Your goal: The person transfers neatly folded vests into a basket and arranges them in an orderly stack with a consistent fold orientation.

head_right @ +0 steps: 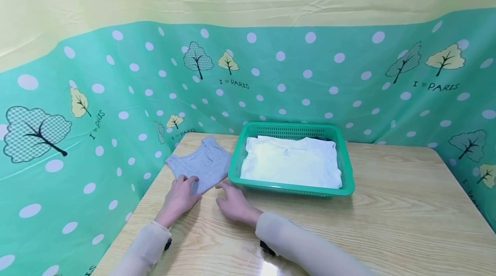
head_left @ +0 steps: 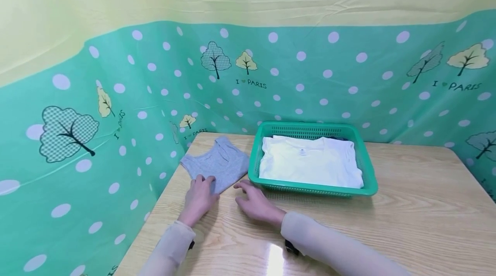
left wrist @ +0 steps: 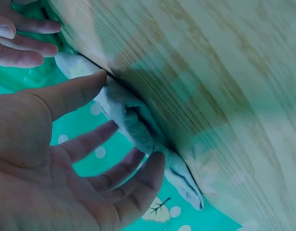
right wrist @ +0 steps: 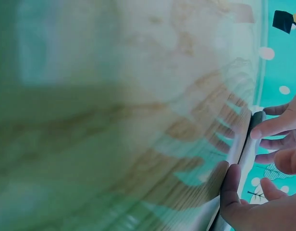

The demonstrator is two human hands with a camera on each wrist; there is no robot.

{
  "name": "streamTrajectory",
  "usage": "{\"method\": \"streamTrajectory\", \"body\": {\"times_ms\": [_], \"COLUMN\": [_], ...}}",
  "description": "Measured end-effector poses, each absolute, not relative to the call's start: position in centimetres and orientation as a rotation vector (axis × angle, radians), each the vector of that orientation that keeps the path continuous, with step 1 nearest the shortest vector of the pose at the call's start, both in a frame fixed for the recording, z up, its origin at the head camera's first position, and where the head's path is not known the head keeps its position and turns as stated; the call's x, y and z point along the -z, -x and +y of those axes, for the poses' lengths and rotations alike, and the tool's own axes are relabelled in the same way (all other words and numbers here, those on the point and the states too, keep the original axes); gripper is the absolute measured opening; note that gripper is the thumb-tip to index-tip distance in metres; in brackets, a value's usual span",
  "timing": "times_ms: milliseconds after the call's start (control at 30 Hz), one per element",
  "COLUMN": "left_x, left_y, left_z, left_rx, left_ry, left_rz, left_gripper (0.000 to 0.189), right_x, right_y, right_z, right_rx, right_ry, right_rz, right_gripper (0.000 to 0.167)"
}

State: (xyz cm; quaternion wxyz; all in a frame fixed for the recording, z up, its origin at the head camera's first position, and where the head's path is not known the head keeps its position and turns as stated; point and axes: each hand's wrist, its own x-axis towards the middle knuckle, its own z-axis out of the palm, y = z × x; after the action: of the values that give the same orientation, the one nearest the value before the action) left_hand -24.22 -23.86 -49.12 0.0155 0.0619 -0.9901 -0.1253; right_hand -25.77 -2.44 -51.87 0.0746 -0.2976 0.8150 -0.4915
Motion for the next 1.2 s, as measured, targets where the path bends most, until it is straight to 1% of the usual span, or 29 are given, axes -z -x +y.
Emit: {"method": "streamTrajectory", "body": {"times_ms": [200, 433, 700, 1100, 1200], "left_x": [49.3, 49.3, 49.5, 49.1, 49.2], "left_y": [24.7, 24.9, 24.7, 22.4, 22.0], "left_z": [-24.1, -24.3, -24.6, -24.7, -24.5], "left_rx": [0.363, 0.280, 0.200, 0.210, 0.203], "left_ry": [-0.152, -0.099, -0.094, -0.075, -0.087], "left_rz": [-3.085, -3.100, -3.145, -3.137, -3.129], "left_gripper": [0.053, 0.042, 0.044, 0.045, 0.046], "right_x": [51.6, 52.1, 52.1, 51.9, 52.1], "right_y": [26.1, 26.4, 26.2, 25.8, 25.7], "right_z": [-2.8, -2.9, -2.9, -2.7, -2.7], "right_rx": [1.468, 1.457, 1.480, 1.497, 1.502], "right_ry": [0.813, 0.790, 0.800, 0.742, 0.781], "right_rz": [2.415, 2.424, 2.442, 2.443, 2.470], "right_gripper": [0.038, 0.037, 0.036, 0.037, 0.035]}}
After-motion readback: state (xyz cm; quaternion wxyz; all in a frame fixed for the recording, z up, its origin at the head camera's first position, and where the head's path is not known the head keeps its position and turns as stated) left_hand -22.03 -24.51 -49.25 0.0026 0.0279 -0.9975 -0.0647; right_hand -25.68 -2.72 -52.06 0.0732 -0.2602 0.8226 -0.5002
